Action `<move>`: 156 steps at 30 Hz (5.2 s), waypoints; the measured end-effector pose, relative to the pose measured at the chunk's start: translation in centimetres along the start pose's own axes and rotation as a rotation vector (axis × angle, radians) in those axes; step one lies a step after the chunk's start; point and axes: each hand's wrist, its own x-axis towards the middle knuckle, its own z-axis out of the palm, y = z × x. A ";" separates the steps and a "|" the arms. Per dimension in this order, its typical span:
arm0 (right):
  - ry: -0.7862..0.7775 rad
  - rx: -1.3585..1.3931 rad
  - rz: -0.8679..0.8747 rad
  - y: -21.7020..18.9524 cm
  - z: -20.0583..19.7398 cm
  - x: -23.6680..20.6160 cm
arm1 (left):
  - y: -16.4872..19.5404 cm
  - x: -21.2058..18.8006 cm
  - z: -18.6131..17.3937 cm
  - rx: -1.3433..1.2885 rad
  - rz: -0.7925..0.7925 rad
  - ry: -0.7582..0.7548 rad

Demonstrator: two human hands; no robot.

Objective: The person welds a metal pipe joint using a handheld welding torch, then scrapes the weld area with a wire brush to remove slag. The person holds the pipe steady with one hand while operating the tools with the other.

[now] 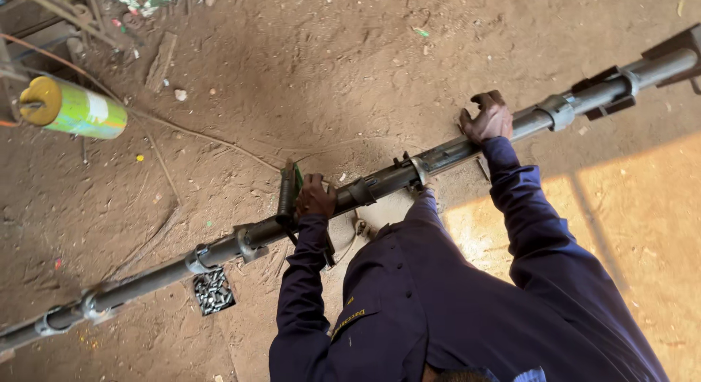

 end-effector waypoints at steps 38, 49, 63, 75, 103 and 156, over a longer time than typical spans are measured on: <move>-0.073 -0.030 -0.029 -0.2 0.3 0.2 | -0.9 0.2 0.1 -0.032 0.065 0.057; -0.071 -0.015 -0.019 -0.4 0.2 0.1 | -0.8 0.2 0.0 -0.023 0.048 0.035; -0.078 -0.028 -0.024 -0.2 0.3 0.2 | -0.8 0.2 0.0 -0.024 0.048 0.037; -0.080 -0.036 -0.015 -0.5 0.0 0.2 | -0.6 0.1 -0.3 -0.016 0.046 0.034; -0.061 -0.028 -0.009 -0.2 0.3 0.1 | -0.6 0.0 -0.1 -0.025 0.034 0.039; 0.041 0.072 -0.025 0.6 -1.1 -0.6 | -1.4 -0.5 0.8 -0.012 0.101 0.004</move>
